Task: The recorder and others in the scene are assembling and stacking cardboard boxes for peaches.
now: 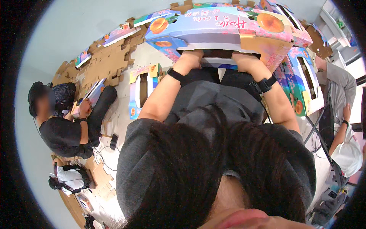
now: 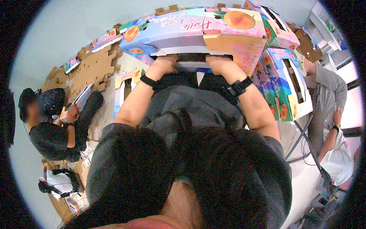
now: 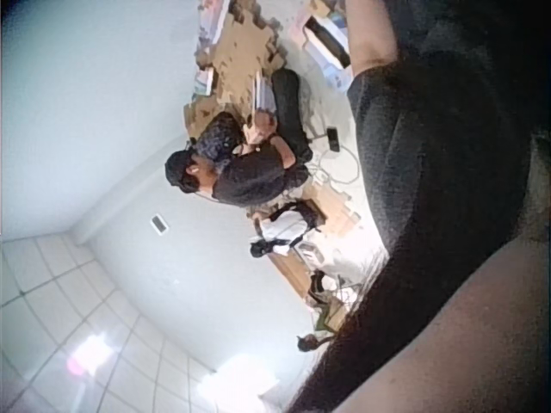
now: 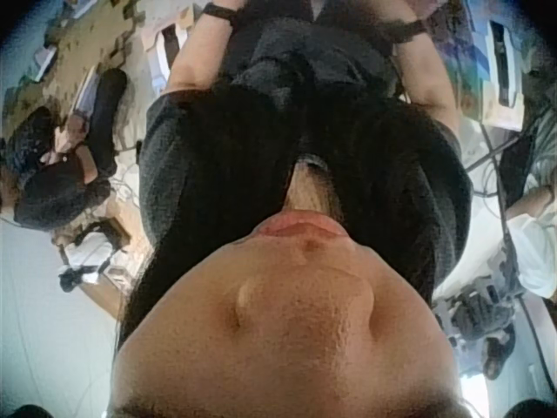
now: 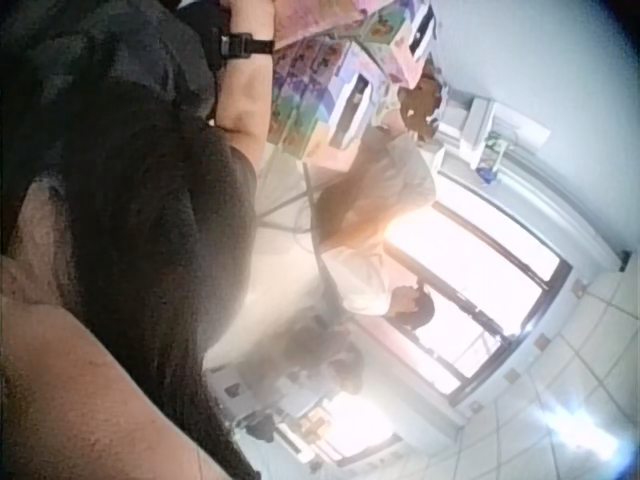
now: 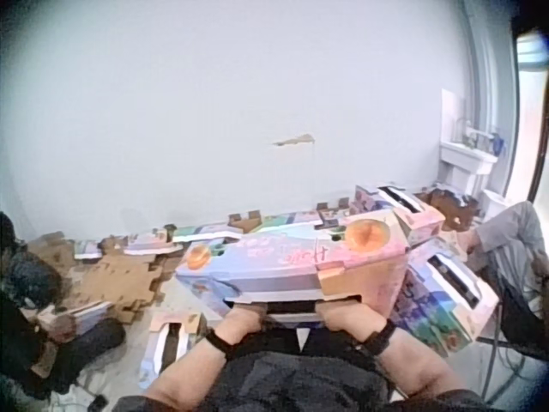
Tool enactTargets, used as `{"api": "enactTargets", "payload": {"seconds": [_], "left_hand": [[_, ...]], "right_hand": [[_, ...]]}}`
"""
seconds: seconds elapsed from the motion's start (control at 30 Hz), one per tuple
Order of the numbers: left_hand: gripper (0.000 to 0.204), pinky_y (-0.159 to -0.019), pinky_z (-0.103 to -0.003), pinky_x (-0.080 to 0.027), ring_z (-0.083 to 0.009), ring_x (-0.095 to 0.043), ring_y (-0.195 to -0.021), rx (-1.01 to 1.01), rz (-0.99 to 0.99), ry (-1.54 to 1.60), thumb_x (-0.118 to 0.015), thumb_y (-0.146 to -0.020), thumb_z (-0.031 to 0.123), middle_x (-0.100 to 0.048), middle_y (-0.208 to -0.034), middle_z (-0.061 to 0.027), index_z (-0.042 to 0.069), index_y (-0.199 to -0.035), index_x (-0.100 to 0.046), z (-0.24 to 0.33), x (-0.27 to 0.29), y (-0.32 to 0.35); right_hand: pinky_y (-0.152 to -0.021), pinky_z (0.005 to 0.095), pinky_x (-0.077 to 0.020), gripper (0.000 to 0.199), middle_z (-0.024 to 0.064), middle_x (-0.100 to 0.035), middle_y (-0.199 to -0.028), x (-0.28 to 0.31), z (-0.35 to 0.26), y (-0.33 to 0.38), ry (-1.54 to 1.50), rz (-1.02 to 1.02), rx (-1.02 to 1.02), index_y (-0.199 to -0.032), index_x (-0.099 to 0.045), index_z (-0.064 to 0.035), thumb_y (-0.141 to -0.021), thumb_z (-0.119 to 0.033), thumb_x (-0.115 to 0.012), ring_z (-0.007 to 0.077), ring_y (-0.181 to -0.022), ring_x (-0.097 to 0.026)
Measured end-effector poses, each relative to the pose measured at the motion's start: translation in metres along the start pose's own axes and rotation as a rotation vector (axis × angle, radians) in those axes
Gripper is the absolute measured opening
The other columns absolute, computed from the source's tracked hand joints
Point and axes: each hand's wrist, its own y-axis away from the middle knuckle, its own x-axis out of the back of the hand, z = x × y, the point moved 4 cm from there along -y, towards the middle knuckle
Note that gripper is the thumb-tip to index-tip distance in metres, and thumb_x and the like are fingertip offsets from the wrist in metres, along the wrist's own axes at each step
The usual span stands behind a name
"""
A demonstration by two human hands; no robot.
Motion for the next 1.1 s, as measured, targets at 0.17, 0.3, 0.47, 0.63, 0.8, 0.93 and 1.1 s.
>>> {"api": "enactTargets", "payload": {"seconds": [0.17, 0.3, 0.47, 0.63, 0.8, 0.93, 1.1], "left_hand": [[0.051, -0.094, -0.046, -0.046, -0.0390, -0.058, -0.108, -0.047, 0.086, -0.063, -0.078, -0.060, 0.024, -0.063, -0.109, -0.0219, 0.004, -0.104, -0.065, -0.003, -0.008, 0.001], [0.053, -0.094, -0.045, -0.046, -0.0385, -0.058, -0.110, 0.028, -0.062, 0.074, -0.080, -0.063, 0.028, -0.063, -0.112, -0.0227, 0.003, -0.107, -0.065, -0.007, -0.011, -0.003], [0.054, -0.089, -0.045, -0.049, -0.0377, -0.061, -0.105, 0.047, -0.113, 0.115, -0.080, -0.062, 0.031, -0.064, -0.107, -0.0226, 0.003, -0.105, -0.064, -0.007, -0.004, -0.005], [0.061, -0.091, -0.042, -0.048, -0.0377, -0.060, -0.106, 0.091, -0.177, 0.134, -0.081, -0.064, 0.039, -0.064, -0.111, -0.0237, 0.002, -0.109, -0.064, 0.002, 0.016, 0.003], [0.070, -0.099, -0.040, -0.044, -0.0371, -0.056, -0.116, 0.059, -0.157, 0.515, -0.074, -0.075, 0.047, -0.059, -0.121, -0.0269, -0.002, -0.123, -0.059, 0.015, 0.056, 0.021], [0.078, -0.111, -0.042, -0.031, -0.0415, -0.037, -0.135, -0.144, 0.044, 0.476, -0.070, -0.080, 0.050, -0.042, -0.141, -0.0296, -0.003, -0.134, -0.048, 0.043, 0.071, 0.070], [0.062, -0.105, -0.034, -0.039, -0.0233, -0.052, -0.124, -0.109, -0.233, 0.901, -0.069, -0.088, 0.032, -0.056, -0.133, -0.0192, -0.002, -0.135, -0.048, 0.035, 0.063, 0.127]], "right_hand": [[-0.080, 0.0453, -0.0518, 0.033, 0.0217, -0.066, -0.102, -0.001, -0.004, 0.001, 0.023, 0.083, -0.007, -0.103, -0.060, -0.0010, -0.070, -0.002, -0.064, 0.0374, -0.100, -0.064], [-0.079, 0.0452, -0.0525, 0.032, 0.0240, -0.066, -0.101, 0.000, -0.005, -0.001, 0.042, -0.017, -0.022, -0.103, -0.060, 0.0006, -0.071, 0.000, -0.061, 0.0379, -0.099, -0.064], [-0.080, 0.0443, -0.0526, 0.030, 0.0247, -0.065, -0.103, 0.006, -0.004, 0.002, 0.011, 0.029, -0.025, -0.100, -0.061, 0.0025, -0.070, 0.001, -0.061, 0.0380, -0.100, -0.064], [-0.081, 0.0438, -0.0523, 0.032, 0.0246, -0.065, -0.104, 0.008, -0.003, 0.000, -0.024, -0.013, -0.053, -0.102, -0.062, 0.0025, -0.070, 0.002, -0.062, 0.0377, -0.100, -0.064], [-0.081, 0.0434, -0.0523, 0.035, 0.0242, -0.066, -0.104, 0.008, -0.005, -0.003, 0.031, -0.070, -0.064, -0.104, -0.062, 0.0022, -0.069, 0.003, -0.062, 0.0375, -0.101, -0.064], [-0.078, 0.0422, -0.0542, 0.028, 0.0250, -0.068, -0.098, 0.011, -0.005, -0.001, -0.028, 0.005, -0.097, -0.092, -0.070, 0.0039, -0.064, 0.004, -0.068, 0.0350, -0.094, -0.068], [-0.075, 0.0419, -0.0552, 0.025, 0.0253, -0.068, -0.097, 0.013, -0.006, -0.003, 0.034, -0.033, -0.078, -0.088, -0.069, 0.0055, -0.063, 0.005, -0.067, 0.0354, -0.093, -0.068]]}}
